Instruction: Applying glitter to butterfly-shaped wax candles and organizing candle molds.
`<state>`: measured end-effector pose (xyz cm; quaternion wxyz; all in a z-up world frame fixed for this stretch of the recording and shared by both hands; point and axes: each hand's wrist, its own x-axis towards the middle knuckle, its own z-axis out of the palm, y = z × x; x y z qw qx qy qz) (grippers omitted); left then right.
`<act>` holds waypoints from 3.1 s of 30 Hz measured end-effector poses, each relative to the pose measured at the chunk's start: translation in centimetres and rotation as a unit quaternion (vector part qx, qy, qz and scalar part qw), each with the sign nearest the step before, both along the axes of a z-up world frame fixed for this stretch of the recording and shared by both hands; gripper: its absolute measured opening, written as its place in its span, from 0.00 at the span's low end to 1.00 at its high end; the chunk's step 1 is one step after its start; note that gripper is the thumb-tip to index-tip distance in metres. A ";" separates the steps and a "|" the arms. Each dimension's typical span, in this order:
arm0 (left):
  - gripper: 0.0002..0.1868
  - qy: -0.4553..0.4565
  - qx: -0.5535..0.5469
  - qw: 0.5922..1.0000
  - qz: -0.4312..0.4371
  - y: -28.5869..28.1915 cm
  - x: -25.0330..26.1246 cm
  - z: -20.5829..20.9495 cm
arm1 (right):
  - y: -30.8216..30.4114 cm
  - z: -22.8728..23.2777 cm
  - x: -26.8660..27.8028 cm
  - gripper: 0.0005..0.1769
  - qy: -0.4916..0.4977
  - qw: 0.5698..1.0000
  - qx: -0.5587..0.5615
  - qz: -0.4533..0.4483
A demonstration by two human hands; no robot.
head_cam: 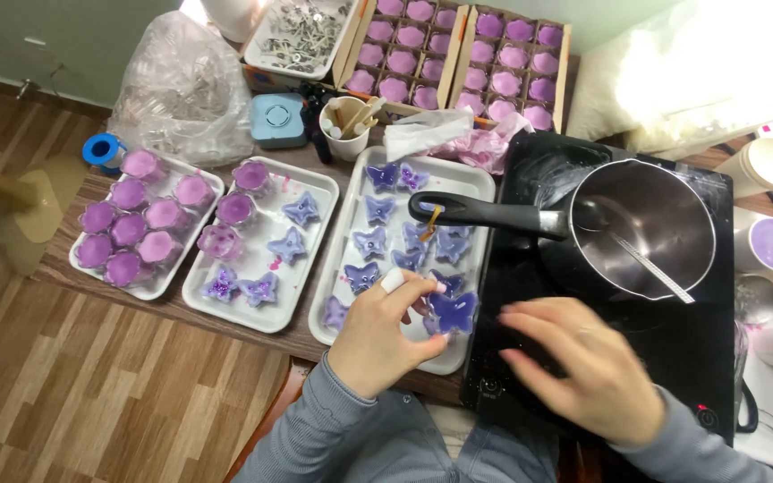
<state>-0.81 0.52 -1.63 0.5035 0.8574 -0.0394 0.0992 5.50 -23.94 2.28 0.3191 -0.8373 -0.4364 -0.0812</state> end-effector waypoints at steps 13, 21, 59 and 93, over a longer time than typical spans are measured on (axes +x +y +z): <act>0.26 0.037 0.011 0.998 0.058 1.4 -1.5 -3.7 | 5.8 -3.3 0.6 0.36 0.090 0.991 -0.066 0.071; 0.28 0.056 0.016 0.996 0.065 1.6 -1.6 -6.1 | 7.3 -5.1 1.1 0.32 0.050 0.988 -0.129 0.063; 0.31 0.066 0.245 0.964 0.078 1.2 -3.1 -6.6 | 8.5 -8.2 0.5 0.26 -0.001 0.970 -0.225 0.096; 0.28 0.079 0.230 0.968 0.068 0.3 -3.0 -6.8 | 8.1 -8.7 0.5 0.26 -0.013 0.952 -0.289 0.104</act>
